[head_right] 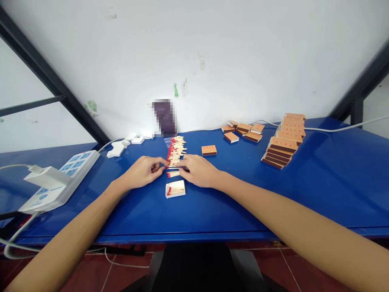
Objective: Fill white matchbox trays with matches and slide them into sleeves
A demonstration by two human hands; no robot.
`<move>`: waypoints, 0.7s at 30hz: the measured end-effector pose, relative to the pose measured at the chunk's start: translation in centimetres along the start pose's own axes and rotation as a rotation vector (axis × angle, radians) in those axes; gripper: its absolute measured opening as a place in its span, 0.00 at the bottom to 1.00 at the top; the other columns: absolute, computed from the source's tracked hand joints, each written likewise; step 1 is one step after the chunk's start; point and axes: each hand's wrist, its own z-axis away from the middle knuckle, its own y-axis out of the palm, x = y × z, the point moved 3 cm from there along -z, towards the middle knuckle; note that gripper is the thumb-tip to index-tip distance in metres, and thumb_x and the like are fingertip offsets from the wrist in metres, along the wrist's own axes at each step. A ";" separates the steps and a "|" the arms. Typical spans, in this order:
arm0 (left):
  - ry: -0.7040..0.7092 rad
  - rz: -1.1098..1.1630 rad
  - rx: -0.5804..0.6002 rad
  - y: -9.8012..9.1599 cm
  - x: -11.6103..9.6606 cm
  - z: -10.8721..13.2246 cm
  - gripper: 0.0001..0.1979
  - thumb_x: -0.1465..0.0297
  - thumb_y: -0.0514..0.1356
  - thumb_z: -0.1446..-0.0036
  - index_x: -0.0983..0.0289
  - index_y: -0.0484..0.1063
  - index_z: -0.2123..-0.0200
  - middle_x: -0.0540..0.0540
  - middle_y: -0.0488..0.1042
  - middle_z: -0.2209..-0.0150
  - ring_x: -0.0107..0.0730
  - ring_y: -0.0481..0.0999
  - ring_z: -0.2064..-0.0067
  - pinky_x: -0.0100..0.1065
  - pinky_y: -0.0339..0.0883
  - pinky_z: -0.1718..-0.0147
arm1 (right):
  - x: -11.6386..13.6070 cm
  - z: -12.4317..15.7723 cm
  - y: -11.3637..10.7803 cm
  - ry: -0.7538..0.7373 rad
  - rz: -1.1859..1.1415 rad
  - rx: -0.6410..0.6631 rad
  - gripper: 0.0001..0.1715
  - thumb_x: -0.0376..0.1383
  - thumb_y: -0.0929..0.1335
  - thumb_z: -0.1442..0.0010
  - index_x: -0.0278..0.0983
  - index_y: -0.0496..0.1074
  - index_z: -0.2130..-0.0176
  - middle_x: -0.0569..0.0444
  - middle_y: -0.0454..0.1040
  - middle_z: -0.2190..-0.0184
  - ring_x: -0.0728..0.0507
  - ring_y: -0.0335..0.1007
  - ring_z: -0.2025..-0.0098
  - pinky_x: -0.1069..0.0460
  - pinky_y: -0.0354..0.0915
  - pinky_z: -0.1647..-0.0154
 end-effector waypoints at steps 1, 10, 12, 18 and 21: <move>0.001 0.002 0.001 0.0 0.0 0.0 0.11 0.72 0.56 0.42 0.62 0.75 0.57 0.46 0.68 0.78 0.26 0.67 0.76 0.28 0.55 0.72 | 0.0 0.0 0.0 -0.002 0.000 0.002 0.16 0.33 0.63 0.35 0.38 0.78 0.54 0.53 0.67 0.70 0.47 0.62 0.68 0.53 0.55 0.66; 0.009 -0.005 -0.006 0.1 0.0 -0.1 0.10 0.72 0.56 0.42 0.62 0.76 0.58 0.45 0.68 0.79 0.25 0.66 0.77 0.28 0.55 0.72 | -0.1 -0.1 0.0 -0.014 -0.036 -0.016 0.12 0.32 0.65 0.36 0.35 0.78 0.59 0.54 0.68 0.71 0.48 0.61 0.69 0.53 0.54 0.67; 0.007 -0.007 -0.003 0.0 0.0 -0.1 0.10 0.72 0.56 0.41 0.62 0.76 0.58 0.45 0.68 0.79 0.24 0.66 0.77 0.28 0.55 0.72 | -0.1 -0.1 0.0 -0.014 -0.047 -0.026 0.12 0.32 0.65 0.36 0.36 0.78 0.59 0.53 0.70 0.70 0.48 0.62 0.69 0.53 0.54 0.67; -0.001 -0.023 -0.001 0.0 -0.1 -0.1 0.11 0.72 0.56 0.42 0.62 0.76 0.58 0.46 0.68 0.79 0.25 0.66 0.77 0.28 0.55 0.72 | -0.1 -0.1 -0.1 -0.001 -0.060 -0.066 0.14 0.30 0.65 0.38 0.35 0.78 0.56 0.55 0.69 0.73 0.48 0.63 0.70 0.53 0.56 0.66; -0.002 -0.020 -0.003 -0.1 -0.1 -0.1 0.11 0.72 0.57 0.42 0.63 0.77 0.58 0.46 0.69 0.78 0.25 0.66 0.77 0.28 0.55 0.72 | -0.3 -0.2 0.0 0.028 -0.035 -0.097 0.15 0.30 0.65 0.38 0.34 0.78 0.55 0.55 0.69 0.73 0.48 0.62 0.70 0.53 0.56 0.66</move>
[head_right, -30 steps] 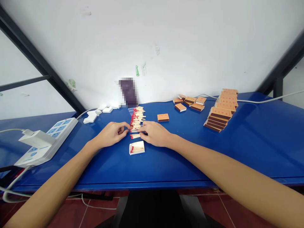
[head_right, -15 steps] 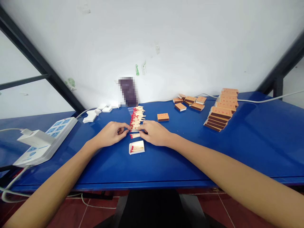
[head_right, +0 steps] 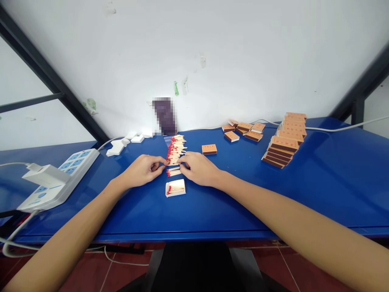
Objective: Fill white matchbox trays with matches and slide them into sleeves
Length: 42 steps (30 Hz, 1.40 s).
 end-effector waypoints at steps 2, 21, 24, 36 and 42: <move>0.004 0.005 -0.004 0.0 -0.1 0.0 0.11 0.72 0.57 0.43 0.63 0.77 0.59 0.46 0.69 0.79 0.25 0.66 0.77 0.28 0.55 0.72 | -0.3 -0.1 0.0 0.041 0.017 -0.024 0.15 0.29 0.65 0.39 0.33 0.78 0.56 0.54 0.69 0.72 0.48 0.62 0.70 0.53 0.57 0.66; 0.008 0.024 0.011 0.0 -0.2 0.0 0.11 0.72 0.57 0.43 0.63 0.77 0.59 0.46 0.69 0.79 0.25 0.66 0.77 0.28 0.56 0.72 | -0.5 -0.3 0.1 0.051 0.000 0.027 0.05 0.28 0.64 0.40 0.35 0.67 0.68 0.55 0.68 0.70 0.48 0.61 0.69 0.53 0.56 0.66; 0.003 0.015 0.021 0.0 -0.2 0.0 0.13 0.71 0.57 0.42 0.64 0.77 0.56 0.46 0.69 0.79 0.25 0.66 0.77 0.28 0.56 0.73 | -0.3 -0.2 0.0 0.050 -0.014 0.043 0.04 0.29 0.65 0.40 0.35 0.67 0.68 0.55 0.68 0.70 0.48 0.61 0.69 0.53 0.56 0.66; 0.018 0.013 0.011 0.1 -0.3 0.0 0.13 0.70 0.56 0.41 0.64 0.77 0.56 0.47 0.71 0.79 0.25 0.67 0.77 0.29 0.56 0.72 | -0.2 -0.1 -0.1 0.049 -0.006 0.048 0.05 0.30 0.64 0.40 0.36 0.66 0.69 0.55 0.69 0.70 0.48 0.61 0.69 0.53 0.55 0.66; 0.025 0.029 0.024 0.0 -0.4 0.0 0.13 0.70 0.56 0.41 0.64 0.78 0.57 0.48 0.72 0.78 0.26 0.68 0.77 0.29 0.57 0.72 | 0.0 0.2 -0.1 0.005 0.021 0.060 0.05 0.32 0.63 0.36 0.37 0.67 0.66 0.54 0.70 0.67 0.48 0.62 0.68 0.53 0.54 0.67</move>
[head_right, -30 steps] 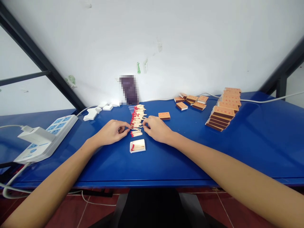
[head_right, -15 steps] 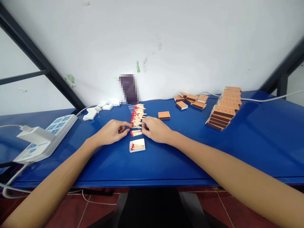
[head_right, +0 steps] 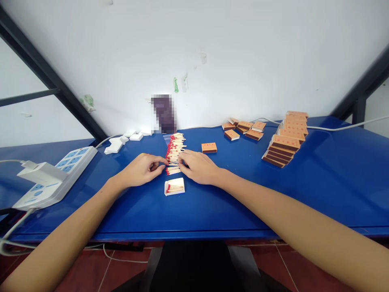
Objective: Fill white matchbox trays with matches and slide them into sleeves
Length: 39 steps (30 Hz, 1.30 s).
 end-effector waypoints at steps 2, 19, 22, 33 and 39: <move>0.002 -0.003 0.002 0.0 0.0 0.0 0.13 0.71 0.56 0.41 0.64 0.78 0.57 0.48 0.72 0.78 0.26 0.68 0.77 0.29 0.57 0.72 | 0.0 0.0 0.0 -0.001 0.005 -0.004 0.05 0.33 0.63 0.36 0.37 0.67 0.66 0.55 0.70 0.68 0.48 0.62 0.68 0.53 0.53 0.68; 0.032 -0.010 0.001 0.0 -0.2 0.0 0.11 0.71 0.55 0.42 0.63 0.77 0.60 0.47 0.70 0.79 0.25 0.66 0.77 0.29 0.57 0.72 | 0.0 0.1 0.2 -0.018 0.070 0.069 0.19 0.34 0.60 0.33 0.43 0.72 0.46 0.52 0.69 0.62 0.46 0.65 0.64 0.52 0.55 0.64; 0.037 -0.009 -0.004 0.0 -0.2 0.0 0.11 0.71 0.56 0.42 0.63 0.78 0.60 0.47 0.70 0.79 0.25 0.66 0.77 0.29 0.57 0.72 | 0.0 0.1 0.2 -0.048 0.099 0.115 0.22 0.33 0.58 0.32 0.44 0.71 0.44 0.51 0.67 0.62 0.46 0.64 0.64 0.52 0.55 0.64; 0.047 -0.016 -0.005 0.0 -0.3 0.0 0.11 0.70 0.56 0.42 0.63 0.78 0.61 0.46 0.68 0.80 0.25 0.65 0.78 0.29 0.56 0.73 | 0.2 0.1 0.2 -0.026 0.179 0.136 0.23 0.34 0.58 0.32 0.44 0.69 0.42 0.51 0.66 0.61 0.45 0.63 0.67 0.51 0.55 0.65; 0.066 -0.006 0.000 0.0 -0.3 -0.1 0.11 0.70 0.56 0.41 0.63 0.78 0.60 0.46 0.68 0.80 0.25 0.65 0.78 0.29 0.56 0.73 | 0.3 0.1 0.2 -0.019 0.173 0.133 0.24 0.33 0.58 0.33 0.45 0.68 0.41 0.51 0.66 0.61 0.46 0.63 0.67 0.51 0.55 0.65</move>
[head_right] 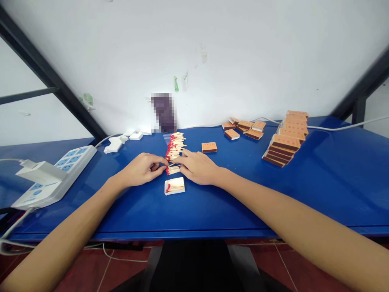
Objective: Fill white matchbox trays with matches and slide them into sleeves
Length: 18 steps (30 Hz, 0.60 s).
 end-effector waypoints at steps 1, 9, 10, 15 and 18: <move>0.001 -0.001 -0.002 0.0 0.0 0.0 0.11 0.70 0.56 0.41 0.63 0.78 0.61 0.47 0.68 0.80 0.25 0.65 0.78 0.29 0.57 0.73 | 0.0 0.0 0.0 0.001 -0.002 -0.001 0.24 0.33 0.58 0.33 0.45 0.69 0.41 0.51 0.66 0.61 0.46 0.63 0.67 0.51 0.55 0.65; -0.004 0.000 0.008 -0.1 -0.1 0.0 0.11 0.70 0.56 0.40 0.62 0.78 0.61 0.48 0.71 0.78 0.25 0.65 0.77 0.29 0.57 0.72 | -0.1 -0.1 0.2 -0.012 0.009 -0.020 0.24 0.33 0.59 0.33 0.44 0.69 0.42 0.51 0.66 0.61 0.46 0.62 0.67 0.52 0.53 0.66; -0.002 0.000 0.008 -0.1 -0.1 0.0 0.11 0.70 0.56 0.40 0.62 0.78 0.61 0.48 0.71 0.78 0.25 0.66 0.77 0.29 0.57 0.72 | -0.1 -0.1 0.2 -0.013 0.009 -0.024 0.23 0.33 0.59 0.33 0.44 0.69 0.42 0.51 0.66 0.62 0.46 0.62 0.67 0.52 0.53 0.66; 0.007 0.002 0.002 -0.1 -0.2 0.1 0.11 0.70 0.56 0.40 0.62 0.78 0.61 0.48 0.72 0.77 0.25 0.66 0.76 0.29 0.57 0.71 | -0.1 0.0 0.0 -0.021 -0.015 -0.033 0.23 0.33 0.59 0.33 0.45 0.70 0.42 0.52 0.66 0.63 0.47 0.61 0.68 0.52 0.53 0.67; 0.000 0.001 0.004 -0.1 -0.3 0.1 0.10 0.69 0.56 0.39 0.62 0.78 0.61 0.48 0.71 0.77 0.25 0.66 0.76 0.29 0.57 0.72 | 0.0 0.0 0.0 -0.016 -0.046 -0.033 0.22 0.34 0.59 0.33 0.43 0.73 0.44 0.51 0.67 0.63 0.46 0.62 0.66 0.52 0.53 0.67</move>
